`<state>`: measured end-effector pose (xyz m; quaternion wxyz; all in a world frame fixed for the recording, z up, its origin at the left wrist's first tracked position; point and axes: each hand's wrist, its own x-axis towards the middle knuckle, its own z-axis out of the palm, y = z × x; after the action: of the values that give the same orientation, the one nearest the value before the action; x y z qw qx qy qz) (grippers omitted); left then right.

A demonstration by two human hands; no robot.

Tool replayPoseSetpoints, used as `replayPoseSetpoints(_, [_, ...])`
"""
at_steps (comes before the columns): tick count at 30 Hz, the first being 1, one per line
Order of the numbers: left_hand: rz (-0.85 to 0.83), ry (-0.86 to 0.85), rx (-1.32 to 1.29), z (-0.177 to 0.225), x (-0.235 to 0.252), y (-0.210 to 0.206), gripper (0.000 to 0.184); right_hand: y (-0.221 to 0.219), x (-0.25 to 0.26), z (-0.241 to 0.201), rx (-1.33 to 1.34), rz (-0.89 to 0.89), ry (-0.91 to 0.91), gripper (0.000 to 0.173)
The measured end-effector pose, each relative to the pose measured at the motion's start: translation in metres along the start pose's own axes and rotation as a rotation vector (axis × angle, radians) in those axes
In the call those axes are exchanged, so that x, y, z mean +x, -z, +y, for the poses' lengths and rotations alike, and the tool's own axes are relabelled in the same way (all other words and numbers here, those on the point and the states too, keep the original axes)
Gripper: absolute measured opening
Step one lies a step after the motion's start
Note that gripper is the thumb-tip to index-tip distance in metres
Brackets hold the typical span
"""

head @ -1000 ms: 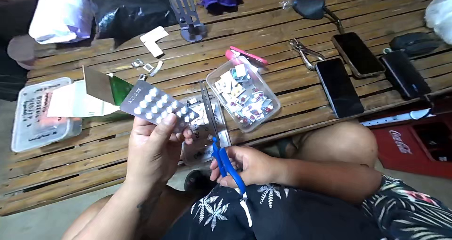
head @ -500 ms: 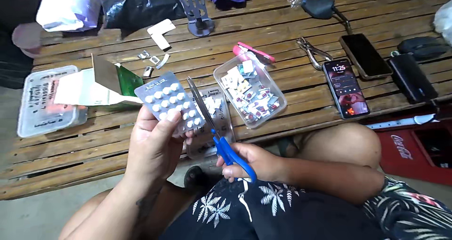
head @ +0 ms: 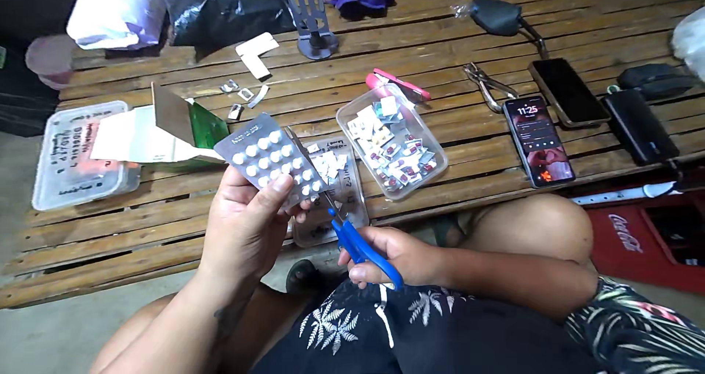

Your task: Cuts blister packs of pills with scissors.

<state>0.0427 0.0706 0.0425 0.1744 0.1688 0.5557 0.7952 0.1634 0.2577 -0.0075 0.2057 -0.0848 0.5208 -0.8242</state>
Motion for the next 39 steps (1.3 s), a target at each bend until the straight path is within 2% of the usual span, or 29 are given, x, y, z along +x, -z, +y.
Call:
replayPoseSetpoints(26, [-0.047, 0.031, -0.007, -0.0028, 0.0047, -0.0018, 0.022, 0.0021, 0.0001, -0.0025, -0.038, -0.003, -0.002, 0.025])
replayPoseSetpoints(39, [-0.034, 0.046, -0.113, -0.0018, 0.0067, 0.0018, 0.017, 0.0031, -0.0003, -0.0001, -0.117, -0.066, 0.058, 0.037])
